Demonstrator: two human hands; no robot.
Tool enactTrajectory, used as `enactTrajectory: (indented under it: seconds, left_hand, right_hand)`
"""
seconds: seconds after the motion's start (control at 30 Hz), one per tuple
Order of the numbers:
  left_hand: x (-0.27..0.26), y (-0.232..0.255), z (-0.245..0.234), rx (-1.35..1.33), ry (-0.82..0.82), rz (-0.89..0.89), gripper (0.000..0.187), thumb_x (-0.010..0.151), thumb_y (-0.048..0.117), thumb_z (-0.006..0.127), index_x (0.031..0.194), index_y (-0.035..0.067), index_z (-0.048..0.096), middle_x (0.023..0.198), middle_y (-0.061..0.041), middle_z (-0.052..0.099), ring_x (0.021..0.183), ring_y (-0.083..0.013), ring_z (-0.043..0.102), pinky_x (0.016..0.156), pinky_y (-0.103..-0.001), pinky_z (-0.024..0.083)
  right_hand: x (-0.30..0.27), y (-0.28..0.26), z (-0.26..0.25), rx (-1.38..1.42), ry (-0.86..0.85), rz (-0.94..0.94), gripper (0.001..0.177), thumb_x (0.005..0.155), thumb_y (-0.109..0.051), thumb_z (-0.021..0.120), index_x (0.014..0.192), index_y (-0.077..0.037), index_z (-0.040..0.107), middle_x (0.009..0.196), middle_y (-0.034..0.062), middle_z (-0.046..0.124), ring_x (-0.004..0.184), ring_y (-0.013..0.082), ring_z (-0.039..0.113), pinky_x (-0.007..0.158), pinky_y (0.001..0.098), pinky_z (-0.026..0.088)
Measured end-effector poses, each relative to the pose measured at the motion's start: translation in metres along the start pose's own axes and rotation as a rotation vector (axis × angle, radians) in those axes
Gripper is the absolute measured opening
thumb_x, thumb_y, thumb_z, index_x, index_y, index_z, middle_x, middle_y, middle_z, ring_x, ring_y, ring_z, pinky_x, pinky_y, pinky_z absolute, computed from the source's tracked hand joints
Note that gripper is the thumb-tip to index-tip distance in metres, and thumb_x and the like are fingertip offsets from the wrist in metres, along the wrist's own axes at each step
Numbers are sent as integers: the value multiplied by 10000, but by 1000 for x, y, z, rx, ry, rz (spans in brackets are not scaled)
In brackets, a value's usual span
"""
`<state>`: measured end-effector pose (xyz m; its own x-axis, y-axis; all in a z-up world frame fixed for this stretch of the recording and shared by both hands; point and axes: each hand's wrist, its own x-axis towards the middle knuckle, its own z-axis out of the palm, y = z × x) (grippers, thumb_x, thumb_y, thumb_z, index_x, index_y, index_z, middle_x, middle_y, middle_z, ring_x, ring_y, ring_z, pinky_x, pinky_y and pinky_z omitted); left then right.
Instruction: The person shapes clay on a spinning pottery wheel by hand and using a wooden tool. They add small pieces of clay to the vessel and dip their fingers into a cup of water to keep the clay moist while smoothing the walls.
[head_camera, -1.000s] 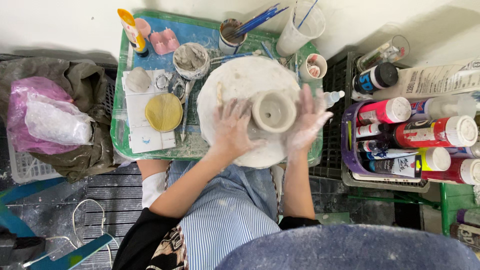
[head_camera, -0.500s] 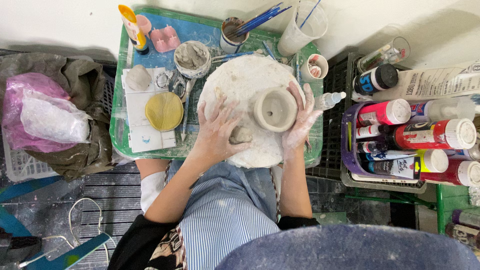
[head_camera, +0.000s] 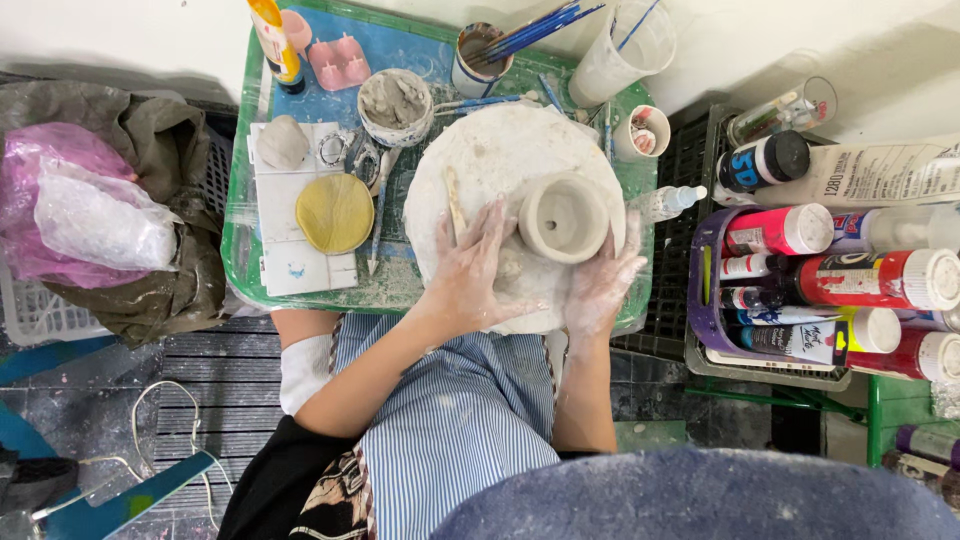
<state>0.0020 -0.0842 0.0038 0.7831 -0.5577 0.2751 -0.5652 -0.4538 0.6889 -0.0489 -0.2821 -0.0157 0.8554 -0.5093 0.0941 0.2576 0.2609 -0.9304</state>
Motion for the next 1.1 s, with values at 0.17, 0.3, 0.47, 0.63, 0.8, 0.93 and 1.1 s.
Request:
enactTrajectory:
  seconds: [0.17,0.3,0.47,0.63,0.8,0.93,1.1]
  left_hand:
    - [4,9,6,5,-41,17,1302,746,704,752,1559,-114,148,1620,-284,311,1513,-420,331,1131,-748,74]
    - [1,8,10,17,-17,41,1280,777,711,728,1585,-105,162,1643,-261,312,1518,-420,335,1163,-731,69]
    - [-8,2,0,199,32,20,1242,723,705,759,1532,-90,256,1596,-232,348,1465,-435,367,1106,-752,101]
    - [11,-26,-24,40,68,117,1209,648,645,814,1552,-5,342,1565,-175,501,1467,-319,443,1172,-614,225]
    - [22,-23,-40,-64,-45,20,1250,644,671,854,1567,0,344,1314,-158,629,1258,-288,561,1102,-528,322]
    - [2,3,-20,70,-66,27,1169,640,603,867,1511,-8,384,1105,-102,667,1108,-308,621,1006,-520,344]
    - [-11,-11,5,-53,148,186,908,754,450,866,1451,23,473,1242,-110,656,1140,-268,637,1136,-492,377]
  right_hand:
    - [-4,5,16,-125,29,-48,883,1033,-730,254,1669,-142,78,1730,205,198,1585,371,268,1314,534,240]
    - [-4,1,20,58,28,-76,900,1023,-717,320,1663,-160,22,1729,212,182,1597,387,239,1327,560,207]
    - [-12,-5,5,-391,125,-364,923,1072,-577,525,1678,-156,-29,1756,259,175,1640,393,215,1378,498,145]
    - [-23,-3,-10,-904,66,-494,1069,969,-183,776,1665,-130,-33,1681,302,204,1574,417,324,1332,497,318]
    - [-11,-5,-20,-970,-77,-202,1146,851,-118,835,1641,-34,10,1666,302,296,1546,408,433,1303,496,375]
    - [4,-6,-8,-919,-102,-225,1321,750,-136,918,1603,0,-82,1688,285,234,1521,410,416,1264,479,391]
    - [9,-10,18,-977,-2,-264,1500,649,-233,1037,1576,13,-116,1673,276,204,1470,412,435,1232,467,395]
